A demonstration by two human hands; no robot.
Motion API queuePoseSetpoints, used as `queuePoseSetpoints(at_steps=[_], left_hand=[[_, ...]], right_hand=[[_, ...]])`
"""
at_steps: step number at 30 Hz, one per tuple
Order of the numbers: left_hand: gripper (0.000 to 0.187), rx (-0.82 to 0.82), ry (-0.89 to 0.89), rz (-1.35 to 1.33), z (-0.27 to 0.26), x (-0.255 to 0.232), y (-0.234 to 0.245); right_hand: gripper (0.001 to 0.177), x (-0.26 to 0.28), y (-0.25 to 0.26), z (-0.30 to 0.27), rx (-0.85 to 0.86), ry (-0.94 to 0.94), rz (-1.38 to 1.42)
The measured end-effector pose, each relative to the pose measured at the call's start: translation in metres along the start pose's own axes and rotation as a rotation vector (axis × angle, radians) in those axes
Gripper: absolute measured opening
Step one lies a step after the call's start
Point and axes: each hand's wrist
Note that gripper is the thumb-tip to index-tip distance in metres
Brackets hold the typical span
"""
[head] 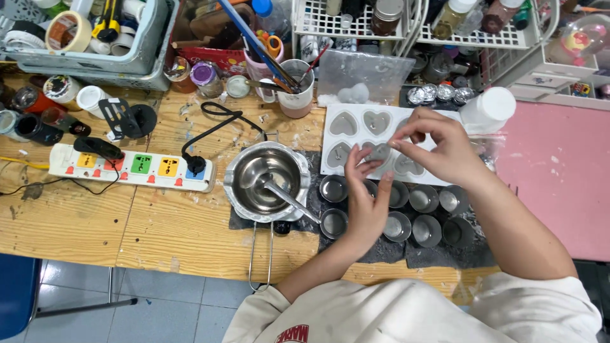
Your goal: Preparing wicks and placing them into heart-shaped and circular candle molds.
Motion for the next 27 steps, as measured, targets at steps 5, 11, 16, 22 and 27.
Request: queuePoseSetpoints(at_steps=[5, 11, 16, 22, 27], left_hand=[[0.034, 0.048, -0.066, 0.033, -0.001, -0.004, 0.005], [0.022, 0.152, -0.124, 0.109, 0.0, -0.015, 0.005], [0.022, 0.179, -0.103, 0.074, -0.001, -0.014, 0.005], [0.023, 0.182, 0.016, -0.01, -0.001, -0.007, 0.004], [0.027, 0.15, 0.074, -0.085, -0.001, -0.003, 0.005]], right_hand=[[0.01, 0.019, 0.013, -0.029, 0.025, -0.033, -0.027], [0.01, 0.025, 0.025, -0.038, 0.028, -0.026, -0.034], [0.01, 0.028, 0.029, -0.039, 0.046, -0.015, -0.072], [0.013, 0.024, 0.027, -0.035, 0.038, 0.011, -0.088], [0.015, 0.022, 0.024, -0.029, 0.038, 0.039, -0.116]])
Point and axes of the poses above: each hand's wrist, its own z-axis towards the middle knuckle, its own y-axis out of the back of the hand, x = y × z, and after that the axes turned 7 degrees about -x, right-handed
